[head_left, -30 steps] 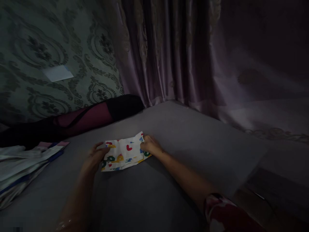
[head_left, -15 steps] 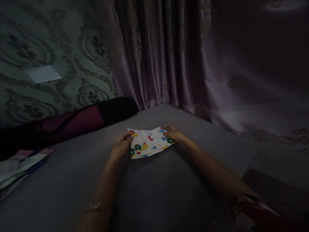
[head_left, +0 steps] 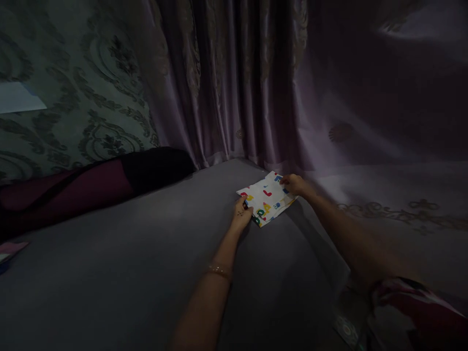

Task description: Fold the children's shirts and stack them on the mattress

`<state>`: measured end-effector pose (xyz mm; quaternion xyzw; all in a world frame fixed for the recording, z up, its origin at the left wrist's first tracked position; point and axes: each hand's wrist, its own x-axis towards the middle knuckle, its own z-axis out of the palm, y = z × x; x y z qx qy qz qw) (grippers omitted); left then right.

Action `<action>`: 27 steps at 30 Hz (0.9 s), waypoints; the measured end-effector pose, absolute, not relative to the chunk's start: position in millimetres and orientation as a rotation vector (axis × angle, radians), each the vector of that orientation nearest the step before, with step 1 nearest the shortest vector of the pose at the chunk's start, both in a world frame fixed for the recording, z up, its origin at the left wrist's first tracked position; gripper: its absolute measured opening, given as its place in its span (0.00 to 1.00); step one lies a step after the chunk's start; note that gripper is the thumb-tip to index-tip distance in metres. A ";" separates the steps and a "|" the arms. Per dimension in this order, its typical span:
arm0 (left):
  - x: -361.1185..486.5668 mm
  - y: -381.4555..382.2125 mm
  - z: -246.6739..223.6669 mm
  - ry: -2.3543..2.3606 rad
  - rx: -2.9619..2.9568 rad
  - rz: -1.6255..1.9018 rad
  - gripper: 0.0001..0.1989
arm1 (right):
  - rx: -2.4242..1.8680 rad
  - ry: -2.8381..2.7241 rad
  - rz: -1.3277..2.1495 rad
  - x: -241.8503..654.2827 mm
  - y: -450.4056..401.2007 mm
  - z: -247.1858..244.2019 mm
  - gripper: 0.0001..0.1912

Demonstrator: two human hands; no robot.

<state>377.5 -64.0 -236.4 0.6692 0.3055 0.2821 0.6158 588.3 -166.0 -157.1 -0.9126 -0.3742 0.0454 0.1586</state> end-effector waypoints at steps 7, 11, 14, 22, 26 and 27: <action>383.8 -74.4 -237.3 0.808 2.167 0.511 0.30 | -2.733 -1.169 -0.127 599.0 -163.0 -168.5 0.20; 381.6 -72.2 -239.6 0.783 2.380 0.461 0.30 | -2.761 -1.250 -0.205 600.1 -157.3 -178.2 0.21; 383.9 -70.0 -241.9 0.787 2.442 0.415 0.30 | -2.794 -1.280 -0.227 603.3 -154.3 -185.1 0.19; 390.1 -69.9 -244.4 0.807 2.449 0.436 0.30 | -2.823 -1.304 -0.274 615.7 -149.8 -195.9 0.21; 390.8 -71.0 -244.2 0.832 2.470 0.463 0.28 | -2.839 -1.280 -0.269 613.5 -149.7 -199.2 0.18; 390.7 -71.2 -244.5 0.845 2.475 0.472 0.28 | -2.852 -1.269 -0.270 611.8 -150.5 -200.0 0.15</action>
